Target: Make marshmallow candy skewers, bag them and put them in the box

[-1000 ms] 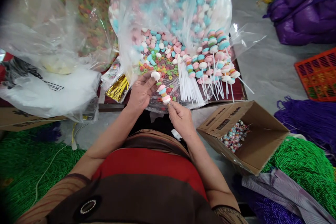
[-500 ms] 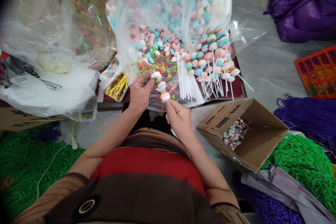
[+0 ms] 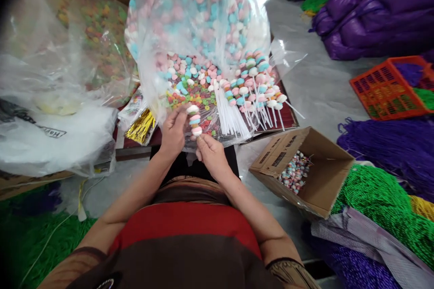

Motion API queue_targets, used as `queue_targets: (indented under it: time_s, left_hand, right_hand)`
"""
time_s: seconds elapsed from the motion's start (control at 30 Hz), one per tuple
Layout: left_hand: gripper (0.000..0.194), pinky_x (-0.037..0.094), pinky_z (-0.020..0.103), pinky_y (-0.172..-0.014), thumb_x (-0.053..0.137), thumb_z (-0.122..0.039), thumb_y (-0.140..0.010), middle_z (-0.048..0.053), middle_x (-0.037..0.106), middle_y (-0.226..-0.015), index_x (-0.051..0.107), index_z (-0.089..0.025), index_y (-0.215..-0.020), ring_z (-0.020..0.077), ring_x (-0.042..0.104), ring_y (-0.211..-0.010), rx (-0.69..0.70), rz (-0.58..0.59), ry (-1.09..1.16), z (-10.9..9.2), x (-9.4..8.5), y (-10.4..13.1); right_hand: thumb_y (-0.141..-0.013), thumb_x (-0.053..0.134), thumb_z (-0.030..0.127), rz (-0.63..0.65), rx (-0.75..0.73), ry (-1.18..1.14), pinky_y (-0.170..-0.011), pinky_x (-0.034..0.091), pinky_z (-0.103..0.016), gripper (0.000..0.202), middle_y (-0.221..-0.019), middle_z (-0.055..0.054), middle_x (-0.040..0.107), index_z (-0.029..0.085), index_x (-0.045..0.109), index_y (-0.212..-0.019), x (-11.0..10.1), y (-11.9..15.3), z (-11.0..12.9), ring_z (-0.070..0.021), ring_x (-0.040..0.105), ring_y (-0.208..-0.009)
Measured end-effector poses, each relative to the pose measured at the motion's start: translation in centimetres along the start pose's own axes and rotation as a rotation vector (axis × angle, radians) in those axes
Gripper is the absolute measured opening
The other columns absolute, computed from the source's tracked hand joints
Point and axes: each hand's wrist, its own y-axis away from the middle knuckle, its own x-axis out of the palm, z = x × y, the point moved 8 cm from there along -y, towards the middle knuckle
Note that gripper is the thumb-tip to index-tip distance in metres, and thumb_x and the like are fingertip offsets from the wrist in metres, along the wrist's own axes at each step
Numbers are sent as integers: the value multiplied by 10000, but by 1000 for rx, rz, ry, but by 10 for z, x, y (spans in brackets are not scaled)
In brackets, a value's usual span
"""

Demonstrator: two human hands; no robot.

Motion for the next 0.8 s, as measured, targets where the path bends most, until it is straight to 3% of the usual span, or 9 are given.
queue_targets:
  time_s: [0.13,0.33,0.6,0.7,0.8]
  left_hand:
    - [307,584,237,-740,881,-405,-743,-38,719,-873,699,-286,-961,104,686,-756,-8,-58,229,-13,-3,-5]
    - [296,585,260,-702,842,-440,-723,-21,679,-766,677,-220,-832,127,686,-726,-144,34,275,-22,14,3]
    - [345,549,237,-644,829,-441,-753,-31,705,-776,628,-234,-943,122,700,-694,-198,54,294,-13,32,14]
    - [404,583,270,-712,802,-505,-787,12,763,-946,634,-251,-1054,161,742,-836,-194,84,256,-9,29,10]
    - [515,604,318,-817,765,-565,-813,56,759,-1164,610,-261,-1200,185,750,-962,-179,66,233,-5,19,4]
  right_hand:
    - [-876,623,623,-43,-46,48,-488,249,-234,423,-543,82,461,208,674,-936,-2,-4,4,-96,344,-498]
    - [-860,665,563,-200,-173,127,-624,388,-258,363,-629,42,562,203,657,-813,-20,-3,11,-114,465,-606]
    - [-887,579,707,-9,-31,-15,-448,252,-242,511,-499,75,522,204,666,-894,-6,0,0,-86,324,-420]
    - [-890,593,641,-50,-65,39,-457,259,-238,446,-513,74,545,202,668,-899,-21,-4,11,-84,325,-424]
    - [-898,581,531,-197,-182,179,-524,333,-242,340,-529,69,540,205,676,-883,-56,-8,44,-101,399,-482]
